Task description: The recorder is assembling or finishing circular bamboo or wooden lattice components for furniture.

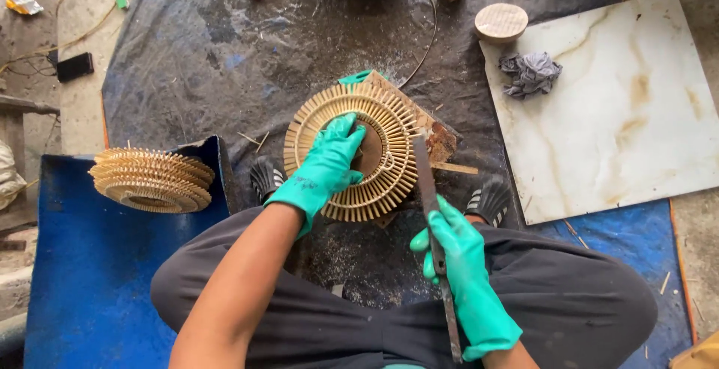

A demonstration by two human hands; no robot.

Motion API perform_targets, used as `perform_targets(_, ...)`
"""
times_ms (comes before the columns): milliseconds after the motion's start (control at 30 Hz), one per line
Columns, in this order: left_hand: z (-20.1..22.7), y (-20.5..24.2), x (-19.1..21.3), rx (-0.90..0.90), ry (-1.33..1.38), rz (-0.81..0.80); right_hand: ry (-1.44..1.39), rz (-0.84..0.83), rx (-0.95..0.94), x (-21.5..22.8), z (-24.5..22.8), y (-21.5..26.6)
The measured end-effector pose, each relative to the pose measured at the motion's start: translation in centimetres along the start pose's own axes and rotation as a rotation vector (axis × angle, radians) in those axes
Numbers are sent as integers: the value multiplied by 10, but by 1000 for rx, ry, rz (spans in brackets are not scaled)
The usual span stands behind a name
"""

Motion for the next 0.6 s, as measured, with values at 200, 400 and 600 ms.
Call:
perform_targets(200,19,-2,-2,160,13,-159,-164,113,176,0,-1,-15)
perform_targets(400,13,1,-5,94,4,-46,-126,-20,32,1,7,-26)
perform_targets(600,13,-2,-7,122,-19,-67,-122,-66,36,-4,10,-28)
Point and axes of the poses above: each hand's wrist, its own y-axis away from the middle knuckle, its own x-axis out of the back of the hand, z = x × y, the point moved 2 cm from there along -y, towards the middle knuckle, and after that the axes turned 1 degree about -x, right-handed, at the moved point
